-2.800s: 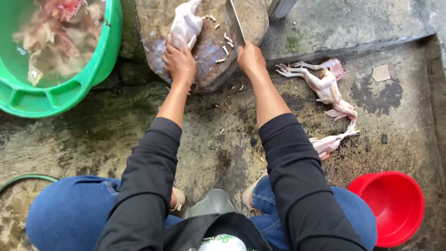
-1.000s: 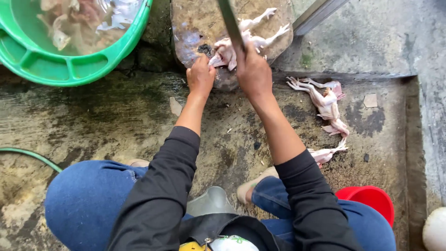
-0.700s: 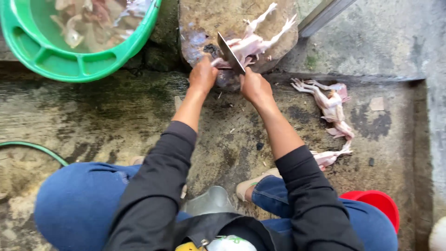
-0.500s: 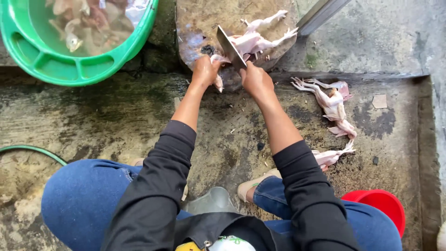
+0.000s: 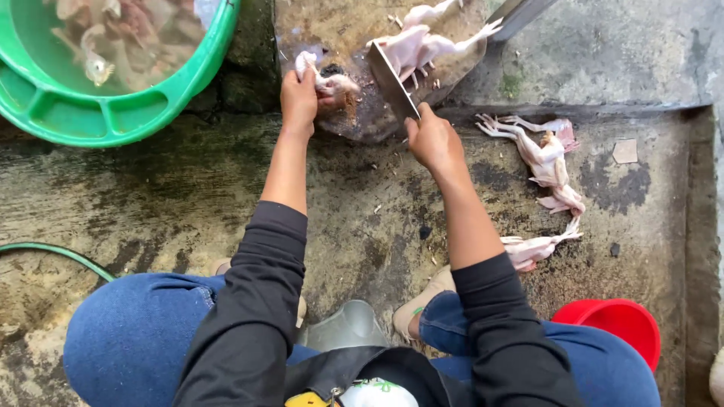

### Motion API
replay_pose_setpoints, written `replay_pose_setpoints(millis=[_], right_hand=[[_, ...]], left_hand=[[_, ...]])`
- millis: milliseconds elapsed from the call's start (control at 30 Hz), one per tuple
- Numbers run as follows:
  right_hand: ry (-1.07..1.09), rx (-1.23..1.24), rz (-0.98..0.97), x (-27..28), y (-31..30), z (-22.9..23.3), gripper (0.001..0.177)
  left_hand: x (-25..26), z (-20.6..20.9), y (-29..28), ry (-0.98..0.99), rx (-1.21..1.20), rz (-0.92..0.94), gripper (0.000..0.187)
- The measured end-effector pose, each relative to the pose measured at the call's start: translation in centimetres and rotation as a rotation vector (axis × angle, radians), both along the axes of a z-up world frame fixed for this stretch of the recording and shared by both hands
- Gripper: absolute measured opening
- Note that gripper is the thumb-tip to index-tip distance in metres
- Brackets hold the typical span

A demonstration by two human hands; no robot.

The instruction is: Chopping whole raw chickens into smaller pieces on a wooden block using a cleaver.

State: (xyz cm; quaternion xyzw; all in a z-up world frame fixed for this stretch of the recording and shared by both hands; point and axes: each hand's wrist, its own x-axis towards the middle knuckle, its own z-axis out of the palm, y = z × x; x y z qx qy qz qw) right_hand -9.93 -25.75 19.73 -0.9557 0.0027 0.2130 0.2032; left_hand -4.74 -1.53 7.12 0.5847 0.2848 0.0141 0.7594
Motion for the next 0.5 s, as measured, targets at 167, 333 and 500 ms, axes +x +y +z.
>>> replay_pose_setpoints(millis=[167,333,500], right_hand=[[-0.267,0.075,-0.064,0.4,0.4,-4.4,0.029],[-0.391,0.202,-0.209,-1.5,4.4,1.3,0.028],[-0.333,0.196,-0.117,-0.1,3.2,-4.1,0.033]], left_hand=[[-0.5,-4.4,-2.5,-0.24,-0.147,-0.021,0.023],[-1.5,-5.0,-4.9,-0.301,0.11,-0.016,0.019],[-1.5,-4.5,-4.6,-0.328,0.018,-0.025,0.019]])
